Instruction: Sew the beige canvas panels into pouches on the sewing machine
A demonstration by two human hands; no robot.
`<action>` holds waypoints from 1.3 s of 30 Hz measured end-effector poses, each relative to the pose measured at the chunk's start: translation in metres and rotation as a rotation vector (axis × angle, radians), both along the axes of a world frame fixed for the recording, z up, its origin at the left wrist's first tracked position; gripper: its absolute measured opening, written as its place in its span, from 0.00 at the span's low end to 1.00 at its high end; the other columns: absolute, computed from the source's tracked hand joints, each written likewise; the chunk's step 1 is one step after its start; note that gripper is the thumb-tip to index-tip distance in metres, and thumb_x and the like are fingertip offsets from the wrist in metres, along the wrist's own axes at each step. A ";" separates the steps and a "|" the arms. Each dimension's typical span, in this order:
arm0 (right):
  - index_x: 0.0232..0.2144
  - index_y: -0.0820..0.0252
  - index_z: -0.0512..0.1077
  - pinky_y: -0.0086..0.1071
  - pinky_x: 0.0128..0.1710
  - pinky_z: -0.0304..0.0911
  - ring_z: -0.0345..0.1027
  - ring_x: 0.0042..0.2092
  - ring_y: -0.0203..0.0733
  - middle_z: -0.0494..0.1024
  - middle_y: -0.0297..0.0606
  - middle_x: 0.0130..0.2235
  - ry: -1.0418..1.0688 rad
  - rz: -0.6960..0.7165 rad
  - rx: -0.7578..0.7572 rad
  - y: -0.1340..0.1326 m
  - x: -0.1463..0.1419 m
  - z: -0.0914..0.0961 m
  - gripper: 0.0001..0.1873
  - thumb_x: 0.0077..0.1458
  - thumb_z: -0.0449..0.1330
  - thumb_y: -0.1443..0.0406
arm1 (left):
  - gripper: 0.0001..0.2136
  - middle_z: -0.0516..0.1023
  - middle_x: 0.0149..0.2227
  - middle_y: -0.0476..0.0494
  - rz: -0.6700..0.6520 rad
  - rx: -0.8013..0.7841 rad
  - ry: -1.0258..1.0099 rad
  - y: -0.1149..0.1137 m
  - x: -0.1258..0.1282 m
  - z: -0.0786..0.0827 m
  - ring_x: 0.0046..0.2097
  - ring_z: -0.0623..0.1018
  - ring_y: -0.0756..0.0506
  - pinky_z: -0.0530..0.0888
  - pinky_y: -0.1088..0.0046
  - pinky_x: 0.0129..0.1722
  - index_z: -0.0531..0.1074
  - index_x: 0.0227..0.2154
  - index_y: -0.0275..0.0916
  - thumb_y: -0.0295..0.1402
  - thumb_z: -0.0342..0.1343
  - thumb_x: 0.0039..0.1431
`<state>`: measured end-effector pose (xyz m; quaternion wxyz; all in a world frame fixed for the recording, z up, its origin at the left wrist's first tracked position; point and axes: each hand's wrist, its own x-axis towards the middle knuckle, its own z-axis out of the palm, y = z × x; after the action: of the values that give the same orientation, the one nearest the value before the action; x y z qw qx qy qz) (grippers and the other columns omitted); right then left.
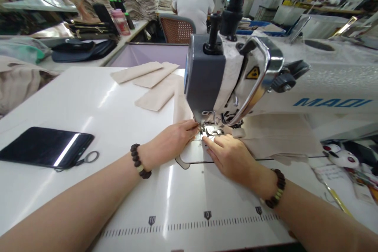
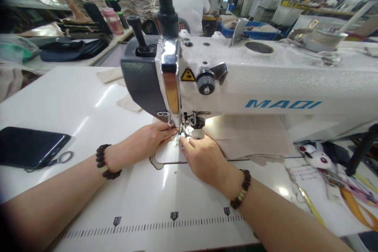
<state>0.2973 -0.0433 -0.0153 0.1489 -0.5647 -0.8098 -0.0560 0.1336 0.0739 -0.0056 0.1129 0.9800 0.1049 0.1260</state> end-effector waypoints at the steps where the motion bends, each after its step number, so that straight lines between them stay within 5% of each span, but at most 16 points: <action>1: 0.42 0.67 0.71 0.35 0.30 0.56 0.65 0.28 0.42 0.75 0.42 0.28 0.043 0.008 -0.013 0.000 0.001 0.001 0.15 0.61 0.47 0.67 | 0.12 0.73 0.40 0.40 0.000 0.013 0.001 0.000 0.000 0.000 0.43 0.74 0.47 0.73 0.71 0.45 0.70 0.37 0.31 0.27 0.41 0.66; 4: 0.39 0.64 0.71 0.33 0.31 0.58 0.66 0.29 0.39 0.75 0.40 0.29 0.353 -0.043 -0.066 -0.001 0.006 0.005 0.16 0.62 0.45 0.64 | 0.12 0.73 0.40 0.40 0.022 0.056 0.018 -0.001 -0.001 0.000 0.41 0.73 0.46 0.73 0.69 0.43 0.70 0.39 0.31 0.28 0.41 0.65; 9: 0.22 0.56 0.60 0.29 0.23 0.57 0.61 0.20 0.33 0.65 0.29 0.18 1.193 -0.273 -0.111 0.004 0.016 0.009 0.22 0.60 0.44 0.50 | 0.10 0.71 0.39 0.39 0.065 0.112 0.121 -0.011 -0.004 0.005 0.40 0.71 0.43 0.73 0.63 0.41 0.71 0.39 0.32 0.30 0.46 0.64; 12: 0.22 0.57 0.61 0.29 0.22 0.58 0.61 0.21 0.34 0.64 0.28 0.17 1.405 -0.266 -0.152 0.011 0.019 0.007 0.23 0.57 0.48 0.46 | 0.11 0.70 0.39 0.39 0.062 0.075 0.173 -0.016 -0.007 0.007 0.41 0.69 0.43 0.72 0.63 0.41 0.71 0.37 0.32 0.32 0.45 0.64; 24: 0.24 0.57 0.65 0.29 0.20 0.56 0.61 0.21 0.34 0.67 0.30 0.19 1.565 -0.253 -0.146 0.014 0.020 0.010 0.25 0.50 0.52 0.42 | 0.11 0.69 0.41 0.39 0.034 0.050 0.144 -0.015 -0.008 0.005 0.42 0.68 0.43 0.71 0.64 0.42 0.70 0.38 0.33 0.32 0.44 0.65; 39: 0.21 0.57 0.61 0.28 0.17 0.55 0.60 0.17 0.32 0.63 0.26 0.14 1.366 -0.360 -0.073 0.021 0.024 0.008 0.20 0.55 0.50 0.50 | 0.10 0.69 0.39 0.40 0.026 0.057 0.181 -0.016 -0.008 0.008 0.41 0.68 0.44 0.70 0.64 0.42 0.70 0.37 0.33 0.31 0.44 0.64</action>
<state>0.3217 -0.0222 -0.0075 0.5931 -0.6034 -0.4305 0.3144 0.1256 0.0582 0.0025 0.0732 0.9887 0.1238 0.0415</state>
